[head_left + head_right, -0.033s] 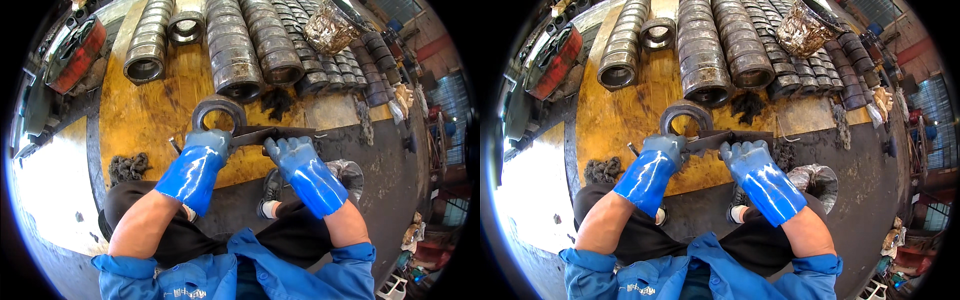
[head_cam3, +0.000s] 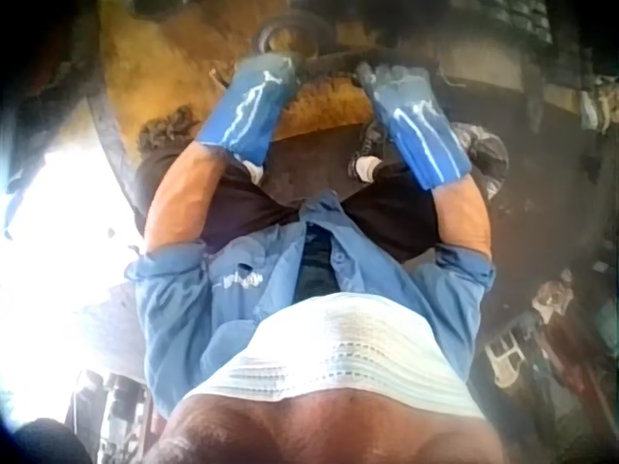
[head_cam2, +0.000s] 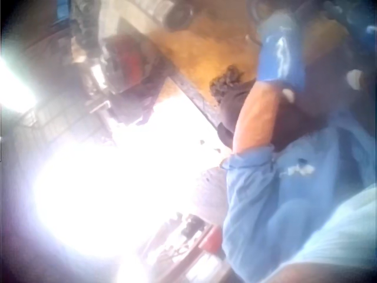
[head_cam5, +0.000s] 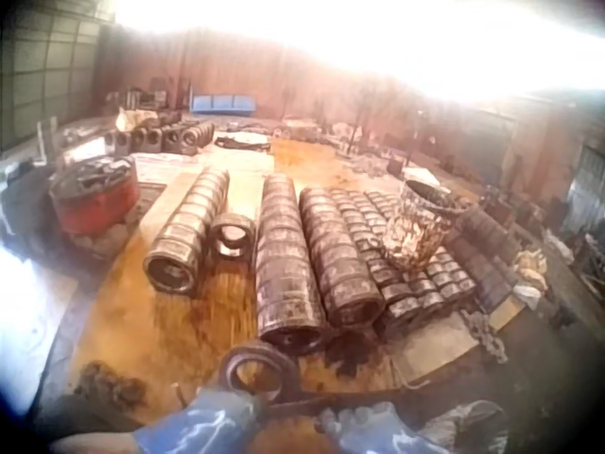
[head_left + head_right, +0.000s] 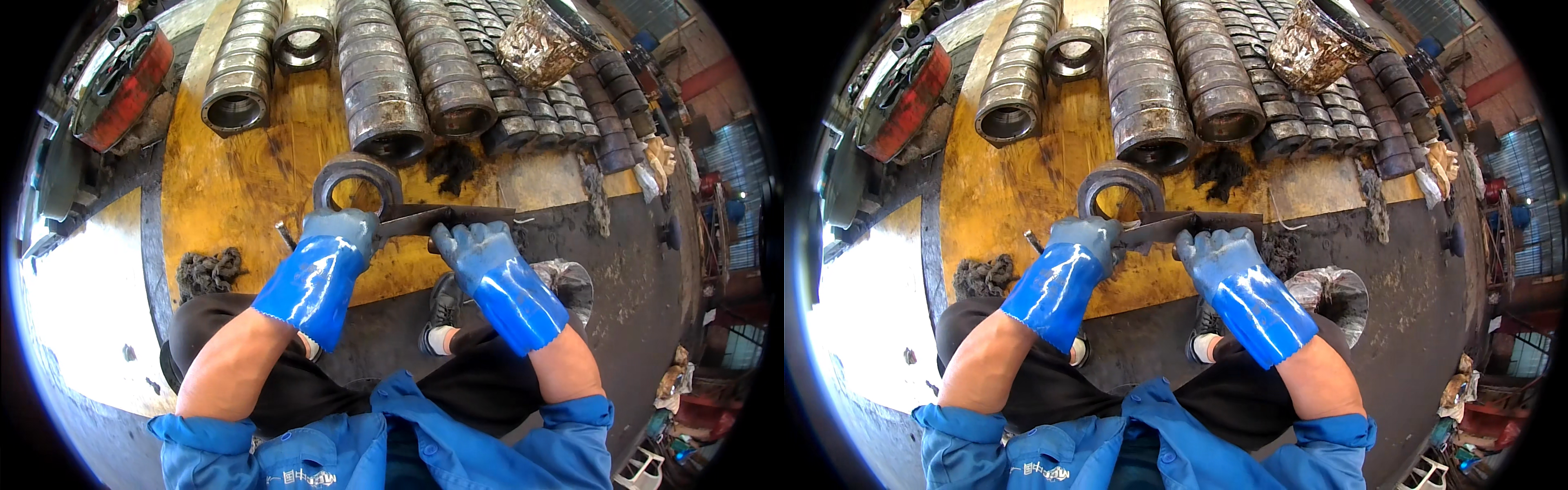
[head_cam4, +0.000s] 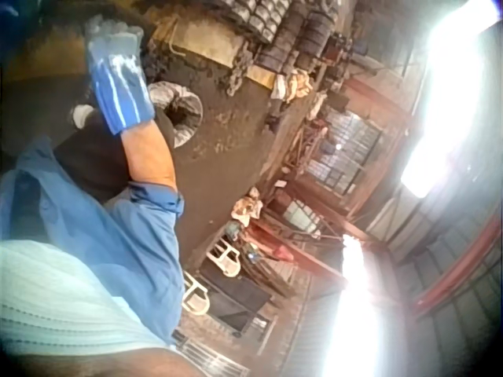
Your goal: The person cleans grease and residue from metal rings using a metal scraper and a piece of cloth.
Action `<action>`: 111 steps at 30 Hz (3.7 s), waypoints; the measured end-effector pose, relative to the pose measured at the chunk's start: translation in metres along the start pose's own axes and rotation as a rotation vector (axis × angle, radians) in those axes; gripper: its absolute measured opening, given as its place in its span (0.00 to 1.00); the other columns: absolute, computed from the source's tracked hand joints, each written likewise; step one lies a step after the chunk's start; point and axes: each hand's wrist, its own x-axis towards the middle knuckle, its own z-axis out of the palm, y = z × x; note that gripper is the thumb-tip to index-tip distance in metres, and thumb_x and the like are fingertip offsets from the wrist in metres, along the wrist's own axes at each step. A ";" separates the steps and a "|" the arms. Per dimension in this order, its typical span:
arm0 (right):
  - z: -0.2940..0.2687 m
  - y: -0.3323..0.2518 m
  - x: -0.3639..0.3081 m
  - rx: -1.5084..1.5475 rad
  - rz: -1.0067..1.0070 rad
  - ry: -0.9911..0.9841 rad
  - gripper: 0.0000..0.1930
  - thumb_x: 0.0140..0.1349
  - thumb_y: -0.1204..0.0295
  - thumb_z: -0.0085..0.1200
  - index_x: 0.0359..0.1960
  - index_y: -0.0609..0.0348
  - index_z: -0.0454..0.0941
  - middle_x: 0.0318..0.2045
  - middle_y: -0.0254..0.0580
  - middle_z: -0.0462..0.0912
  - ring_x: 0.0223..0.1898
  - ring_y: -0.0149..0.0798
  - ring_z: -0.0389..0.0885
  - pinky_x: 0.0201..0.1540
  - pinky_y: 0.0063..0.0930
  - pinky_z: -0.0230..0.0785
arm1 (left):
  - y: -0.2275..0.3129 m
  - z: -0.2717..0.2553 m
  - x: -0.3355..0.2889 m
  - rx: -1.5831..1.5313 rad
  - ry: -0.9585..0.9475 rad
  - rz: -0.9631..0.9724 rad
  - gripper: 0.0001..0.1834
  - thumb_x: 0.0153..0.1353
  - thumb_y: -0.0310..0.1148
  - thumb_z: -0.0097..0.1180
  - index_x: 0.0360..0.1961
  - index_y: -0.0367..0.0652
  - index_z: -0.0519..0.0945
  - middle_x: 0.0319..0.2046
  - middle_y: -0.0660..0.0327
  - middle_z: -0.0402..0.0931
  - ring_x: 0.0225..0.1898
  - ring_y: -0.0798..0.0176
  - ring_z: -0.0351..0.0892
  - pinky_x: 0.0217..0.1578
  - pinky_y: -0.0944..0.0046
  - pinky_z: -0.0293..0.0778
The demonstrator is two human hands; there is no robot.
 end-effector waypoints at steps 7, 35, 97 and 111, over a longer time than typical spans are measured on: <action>0.002 -0.006 0.001 0.054 0.010 -0.005 0.13 0.58 0.67 0.54 0.44 0.52 0.71 0.26 0.36 0.79 0.29 0.39 0.81 0.32 0.40 0.68 | -0.005 0.005 -0.004 0.034 0.021 0.010 0.14 0.55 0.40 0.58 0.41 0.49 0.81 0.35 0.54 0.82 0.40 0.50 0.82 0.42 0.53 0.77; 0.026 -0.008 -0.008 0.075 -0.029 0.136 0.11 0.60 0.63 0.54 0.41 0.50 0.72 0.22 0.33 0.79 0.22 0.38 0.80 0.23 0.38 0.68 | 0.013 -0.008 0.009 0.097 -0.177 0.065 0.13 0.55 0.34 0.58 0.43 0.49 0.82 0.41 0.56 0.82 0.45 0.53 0.81 0.45 0.56 0.75; 0.027 0.056 -0.008 2.111 0.179 0.601 0.19 0.59 0.77 0.55 0.53 0.65 0.70 0.35 0.53 0.81 0.34 0.48 0.83 0.48 0.42 0.74 | -0.034 -0.022 -0.010 -0.797 0.198 0.015 0.15 0.57 0.35 0.62 0.43 0.39 0.81 0.28 0.62 0.80 0.30 0.71 0.75 0.36 0.66 0.73; 0.028 0.072 0.002 2.640 0.670 0.729 0.14 0.63 0.70 0.53 0.48 0.62 0.73 0.48 0.50 0.78 0.50 0.51 0.76 0.58 0.53 0.66 | -0.024 0.002 -0.013 -0.446 0.104 0.050 0.10 0.55 0.36 0.62 0.35 0.42 0.82 0.23 0.56 0.79 0.26 0.66 0.78 0.31 0.63 0.73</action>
